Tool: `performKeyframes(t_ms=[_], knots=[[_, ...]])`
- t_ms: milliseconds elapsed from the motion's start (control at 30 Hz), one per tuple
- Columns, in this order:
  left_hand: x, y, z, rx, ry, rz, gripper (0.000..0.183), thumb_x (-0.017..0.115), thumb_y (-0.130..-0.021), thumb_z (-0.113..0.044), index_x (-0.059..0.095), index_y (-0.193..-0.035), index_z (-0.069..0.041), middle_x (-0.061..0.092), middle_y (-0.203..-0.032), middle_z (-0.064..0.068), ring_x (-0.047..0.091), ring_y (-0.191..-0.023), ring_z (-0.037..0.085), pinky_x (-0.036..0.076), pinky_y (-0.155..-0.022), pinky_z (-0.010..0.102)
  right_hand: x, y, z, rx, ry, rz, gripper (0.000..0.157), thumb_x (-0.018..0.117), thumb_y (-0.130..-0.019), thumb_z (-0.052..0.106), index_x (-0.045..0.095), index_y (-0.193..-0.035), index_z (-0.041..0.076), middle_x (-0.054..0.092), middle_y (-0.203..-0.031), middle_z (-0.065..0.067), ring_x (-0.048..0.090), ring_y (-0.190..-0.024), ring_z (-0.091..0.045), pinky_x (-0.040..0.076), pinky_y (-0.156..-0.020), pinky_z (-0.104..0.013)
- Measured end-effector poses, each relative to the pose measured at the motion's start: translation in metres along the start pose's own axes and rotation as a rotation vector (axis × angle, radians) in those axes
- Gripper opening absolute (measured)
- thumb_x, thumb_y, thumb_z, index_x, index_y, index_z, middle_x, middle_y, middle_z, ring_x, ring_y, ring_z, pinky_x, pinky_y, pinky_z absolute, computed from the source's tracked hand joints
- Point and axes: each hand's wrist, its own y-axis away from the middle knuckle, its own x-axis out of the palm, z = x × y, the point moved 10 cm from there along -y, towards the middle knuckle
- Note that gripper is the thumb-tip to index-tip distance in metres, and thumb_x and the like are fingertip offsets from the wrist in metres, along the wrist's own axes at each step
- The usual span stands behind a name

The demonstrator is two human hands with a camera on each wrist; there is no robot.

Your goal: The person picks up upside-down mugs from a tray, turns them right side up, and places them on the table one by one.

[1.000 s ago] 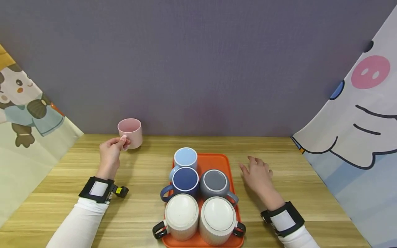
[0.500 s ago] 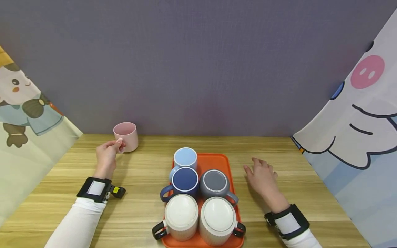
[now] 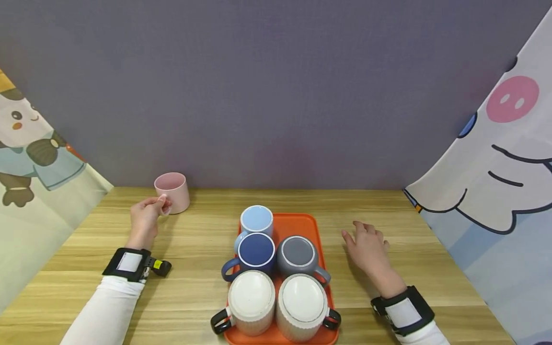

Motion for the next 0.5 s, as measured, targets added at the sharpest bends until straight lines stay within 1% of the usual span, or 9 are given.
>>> performKeyframes(t_ms=[100, 233, 367, 500], knots=[[-0.0014, -0.0008, 0.0000, -0.006, -0.014, 0.002, 0.009, 0.062, -0.090, -0.005, 0.063, -0.088, 0.003, 0.065, -0.065, -0.005, 0.062, -0.067, 0.008, 0.053, -0.066, 0.020, 0.0003, 0.0016, -0.0021, 0.007, -0.004, 0.009, 0.061, 0.042, -0.099, 0.042, 0.040, -0.135, -0.007, 0.038, -0.130, -0.042, 0.037, -0.112, -0.065, 0.033, -0.083, -0.075], [-0.0027, -0.0009, -0.0013, 0.006, -0.045, 0.008, 0.011, 0.061, -0.091, -0.005, 0.063, -0.091, 0.005, 0.064, -0.064, -0.006, 0.062, -0.066, 0.008, 0.053, -0.067, 0.019, 0.0000, 0.0028, -0.0036, 0.010, -0.009, 0.013, 0.063, 0.039, -0.099, 0.044, 0.039, -0.135, -0.007, 0.038, -0.130, -0.042, 0.037, -0.112, -0.065, 0.033, -0.082, -0.075], [-0.0046, -0.0014, -0.0014, 0.021, -0.065, 0.007, 0.014, 0.060, -0.091, -0.005, 0.063, -0.094, 0.009, 0.064, -0.063, -0.006, 0.062, -0.066, 0.008, 0.052, -0.066, 0.019, -0.0005, 0.0025, -0.0038, 0.008, -0.006, 0.011, 0.062, 0.041, -0.099, 0.043, 0.040, -0.135, -0.008, 0.038, -0.129, -0.043, 0.038, -0.111, -0.065, 0.033, -0.082, -0.075], [-0.0055, -0.0022, 0.0009, 0.012, -0.075, 0.011, 0.016, 0.060, -0.091, -0.006, 0.063, -0.095, 0.009, 0.065, -0.065, -0.005, 0.061, -0.066, 0.009, 0.051, -0.066, 0.019, -0.0005, 0.0014, -0.0037, 0.007, 0.004, 0.009, 0.060, 0.042, -0.099, 0.041, 0.040, -0.134, -0.008, 0.039, -0.129, -0.042, 0.039, -0.111, -0.064, 0.034, -0.082, -0.074]])
